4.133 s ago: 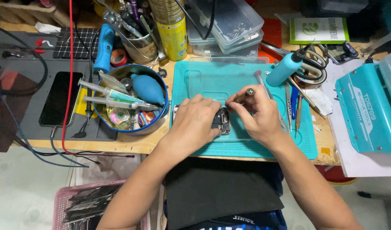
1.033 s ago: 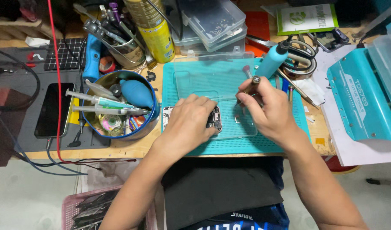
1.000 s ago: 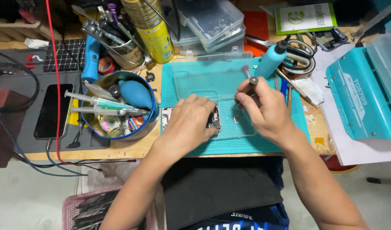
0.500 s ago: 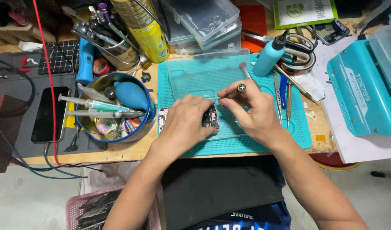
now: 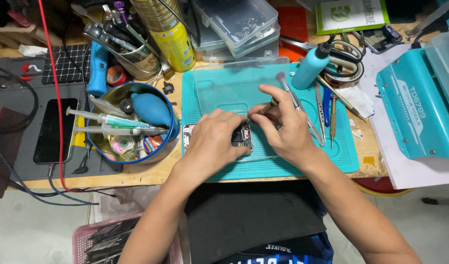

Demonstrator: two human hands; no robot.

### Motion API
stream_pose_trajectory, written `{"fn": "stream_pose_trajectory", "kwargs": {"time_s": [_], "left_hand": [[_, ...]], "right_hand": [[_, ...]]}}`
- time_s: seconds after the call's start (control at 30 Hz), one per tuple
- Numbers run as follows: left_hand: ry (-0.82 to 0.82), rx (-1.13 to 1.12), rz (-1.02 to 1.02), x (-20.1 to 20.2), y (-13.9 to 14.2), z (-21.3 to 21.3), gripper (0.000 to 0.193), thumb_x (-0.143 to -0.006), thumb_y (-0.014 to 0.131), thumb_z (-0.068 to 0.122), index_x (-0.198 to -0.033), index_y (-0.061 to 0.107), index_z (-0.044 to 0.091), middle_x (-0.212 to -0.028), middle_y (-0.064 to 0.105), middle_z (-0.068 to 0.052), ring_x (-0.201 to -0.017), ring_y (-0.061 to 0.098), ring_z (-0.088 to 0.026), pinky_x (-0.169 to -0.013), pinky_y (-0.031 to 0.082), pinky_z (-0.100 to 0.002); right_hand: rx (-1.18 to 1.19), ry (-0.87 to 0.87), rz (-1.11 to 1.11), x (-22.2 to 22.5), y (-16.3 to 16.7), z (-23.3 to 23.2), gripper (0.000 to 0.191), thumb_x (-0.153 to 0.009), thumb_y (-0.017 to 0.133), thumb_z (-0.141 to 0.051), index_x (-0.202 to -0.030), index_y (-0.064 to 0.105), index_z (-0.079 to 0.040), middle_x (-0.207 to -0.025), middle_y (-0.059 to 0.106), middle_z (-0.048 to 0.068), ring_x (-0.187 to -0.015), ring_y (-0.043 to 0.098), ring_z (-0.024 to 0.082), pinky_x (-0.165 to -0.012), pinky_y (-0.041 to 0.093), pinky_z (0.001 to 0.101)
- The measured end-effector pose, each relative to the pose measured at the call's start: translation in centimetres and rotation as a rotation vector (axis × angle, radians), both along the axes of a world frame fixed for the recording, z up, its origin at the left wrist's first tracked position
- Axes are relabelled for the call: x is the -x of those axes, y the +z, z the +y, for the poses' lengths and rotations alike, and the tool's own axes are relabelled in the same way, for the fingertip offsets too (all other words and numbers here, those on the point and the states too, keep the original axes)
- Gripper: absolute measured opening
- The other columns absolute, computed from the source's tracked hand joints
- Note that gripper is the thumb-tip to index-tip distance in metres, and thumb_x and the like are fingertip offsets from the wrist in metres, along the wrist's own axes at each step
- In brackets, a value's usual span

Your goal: The person repairs a disassembled smartphone at a workbench. They hold the phone chassis, use a screwdriver to remove and tighten small screws, reposition the phone repeatedly, and handle internal components while working over a silicone mat.

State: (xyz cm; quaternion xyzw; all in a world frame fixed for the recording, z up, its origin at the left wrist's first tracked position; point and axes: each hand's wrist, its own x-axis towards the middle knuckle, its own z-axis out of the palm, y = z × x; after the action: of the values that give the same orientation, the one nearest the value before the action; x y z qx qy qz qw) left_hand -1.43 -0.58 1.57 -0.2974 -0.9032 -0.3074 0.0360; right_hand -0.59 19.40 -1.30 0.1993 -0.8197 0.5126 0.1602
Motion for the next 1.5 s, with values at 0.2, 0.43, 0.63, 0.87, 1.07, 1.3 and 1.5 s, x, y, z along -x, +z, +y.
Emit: {"fn": "stream_pose_trajectory", "kwargs": {"time_s": [0.2,0.43,0.63,0.87,1.07,1.3,1.5], "left_hand": [[-0.005,-0.016,-0.004,-0.1,-0.1,-0.1,0.059,-0.06,0.092,0.026,-0.113,0.073,0.006,-0.106,0.073,-0.011,-0.104,0.064,-0.031,-0.09,0.048,-0.044],[-0.005,-0.039,0.013,-0.1,-0.1,-0.2,0.059,-0.061,0.092,0.025,-0.112,0.072,0.004,-0.105,0.072,-0.013,-0.103,0.064,-0.032,-0.09,0.048,-0.045],[0.008,-0.043,-0.011,-0.1,-0.2,-0.2,0.056,-0.059,0.091,0.024,-0.109,0.073,0.005,-0.105,0.072,-0.013,-0.104,0.064,-0.033,-0.089,0.048,-0.045],[0.008,-0.027,0.0,0.0,-0.4,-0.2,0.057,-0.061,0.092,0.027,-0.11,0.073,0.006,-0.105,0.072,-0.013,-0.104,0.064,-0.032,-0.09,0.048,-0.045],[0.003,-0.042,-0.005,0.1,-0.4,-0.4,0.057,-0.06,0.092,0.028,-0.109,0.072,0.006,-0.106,0.072,-0.012,-0.105,0.064,-0.032,-0.09,0.048,-0.045],[0.003,-0.04,-0.013,0.1,-0.4,-0.3,0.057,-0.06,0.092,0.027,-0.108,0.073,0.006,-0.106,0.072,-0.013,-0.104,0.064,-0.032,-0.089,0.048,-0.045],[0.003,-0.062,0.002,0.2,-0.5,-0.3,0.057,-0.06,0.092,0.027,-0.109,0.073,0.006,-0.106,0.073,-0.012,-0.104,0.064,-0.032,-0.089,0.048,-0.045]], "right_hand": [[-0.06,-0.027,0.048,-0.1,0.3,-0.3,0.056,-0.097,0.072,0.002,-0.145,0.044,-0.002,-0.099,0.077,0.012,-0.091,0.079,0.019,-0.08,0.062,0.0296],[-0.241,-0.139,0.15,0.2,2.2,-0.7,0.052,-0.087,0.085,-0.006,-0.134,0.063,-0.006,-0.089,0.069,0.011,-0.076,0.069,0.022,-0.069,0.056,0.0321],[-0.204,0.098,0.263,0.7,4.0,0.0,0.053,-0.083,0.077,-0.001,-0.133,0.059,-0.004,-0.101,0.067,0.015,-0.089,0.07,0.025,-0.078,0.057,0.0344],[-0.279,0.118,0.271,0.8,4.0,0.0,0.05,-0.086,0.076,-0.001,-0.133,0.06,-0.004,-0.108,0.068,0.015,-0.092,0.07,0.026,-0.081,0.056,0.0342],[-0.183,0.243,0.158,1.2,3.7,0.4,0.052,-0.089,0.068,0.004,-0.139,0.057,-0.004,-0.112,0.069,0.013,-0.097,0.071,0.022,-0.087,0.058,0.0329],[-0.23,0.139,0.103,1.2,3.4,0.4,0.054,-0.087,0.072,0.002,-0.139,0.059,-0.006,-0.103,0.068,0.009,-0.092,0.07,0.018,-0.085,0.058,0.031],[-0.192,0.156,0.146,1.3,3.5,0.4,0.06,-0.087,0.075,0.001,-0.143,0.058,-0.008,-0.108,0.065,0.012,-0.096,0.069,0.02,-0.087,0.059,0.0298]]}}
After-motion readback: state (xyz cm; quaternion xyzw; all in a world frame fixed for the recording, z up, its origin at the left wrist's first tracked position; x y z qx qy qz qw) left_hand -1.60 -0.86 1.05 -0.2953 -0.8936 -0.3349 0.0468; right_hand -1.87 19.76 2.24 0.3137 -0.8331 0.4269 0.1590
